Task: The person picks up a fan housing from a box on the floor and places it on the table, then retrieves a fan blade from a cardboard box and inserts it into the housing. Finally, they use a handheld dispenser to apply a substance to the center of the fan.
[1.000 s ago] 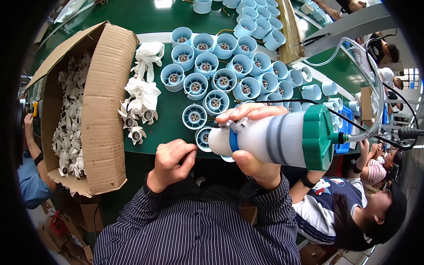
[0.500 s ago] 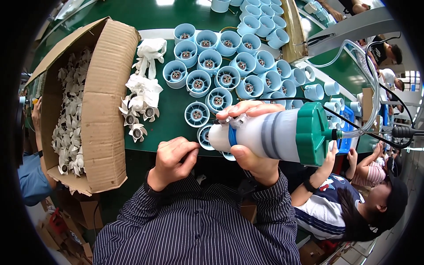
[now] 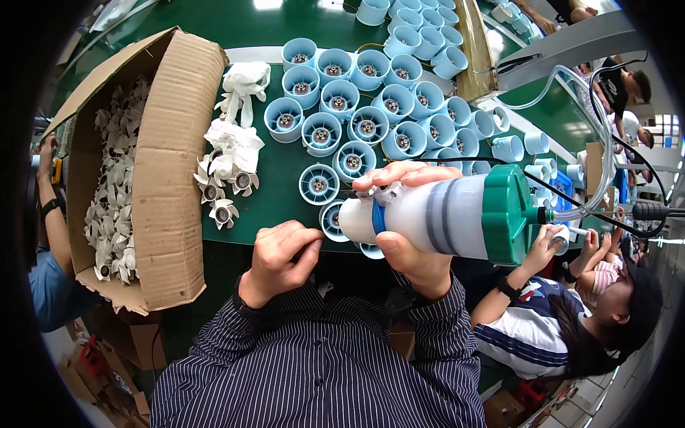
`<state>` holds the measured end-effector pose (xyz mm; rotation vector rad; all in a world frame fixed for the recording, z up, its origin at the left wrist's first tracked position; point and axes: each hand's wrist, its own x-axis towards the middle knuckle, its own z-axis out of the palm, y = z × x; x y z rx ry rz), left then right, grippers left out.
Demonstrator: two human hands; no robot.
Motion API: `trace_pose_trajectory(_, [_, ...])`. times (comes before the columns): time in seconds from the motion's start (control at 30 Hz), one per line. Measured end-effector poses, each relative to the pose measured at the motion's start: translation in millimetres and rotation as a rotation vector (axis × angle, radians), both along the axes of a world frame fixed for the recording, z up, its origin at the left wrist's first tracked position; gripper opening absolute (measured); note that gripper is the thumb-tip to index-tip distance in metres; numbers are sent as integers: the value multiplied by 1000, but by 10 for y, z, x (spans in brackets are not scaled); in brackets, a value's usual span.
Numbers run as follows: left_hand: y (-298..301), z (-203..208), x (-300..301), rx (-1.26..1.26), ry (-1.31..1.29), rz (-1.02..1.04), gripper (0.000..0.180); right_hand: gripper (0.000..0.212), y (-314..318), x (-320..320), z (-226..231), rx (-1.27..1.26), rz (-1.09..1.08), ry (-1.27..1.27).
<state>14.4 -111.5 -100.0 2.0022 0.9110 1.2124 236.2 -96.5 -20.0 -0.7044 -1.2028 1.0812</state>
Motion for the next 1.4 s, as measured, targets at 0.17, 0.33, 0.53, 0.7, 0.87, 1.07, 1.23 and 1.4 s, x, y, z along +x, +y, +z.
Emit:
trace_pose_trajectory(0.17, [-11, 21, -25, -12, 10, -6, 16, 68, -19, -17, 23, -19, -17, 1])
trace_pose_trajectory(0.33, [-43, 67, -80, -35, 12, -19, 13, 68, -20, -42, 57, 31, 22, -2])
trace_pose_trajectory(0.53, [-112, 401, -145, 14, 126, -92, 12, 70, -5, 189, 288, 84, 54, 10])
trace_pose_trajectory(0.7, [-332, 816, -315, 88, 279, -249, 15, 70, 97, 44, 382, 118, 54, 22])
trace_pose_trajectory(0.87, [-476, 1148, -379, 228, 364, -420, 15, 71, 202, -167, 446, 29, -18, 18])
trace_pose_trajectory(1.07, [-432, 1423, -445, 343, 558, -600, 14, 68, 170, -69, 410, 19, 32, 15])
trace_pose_trajectory(1.23, [-89, 1713, -540, 398, 746, -597, 16, 66, 152, -32, 429, 21, 4, 4])
trace_pose_trajectory(1.4, [125, 2016, -620, 498, 858, -534, 21, 65, 195, -81, 420, -7, -15, 5])
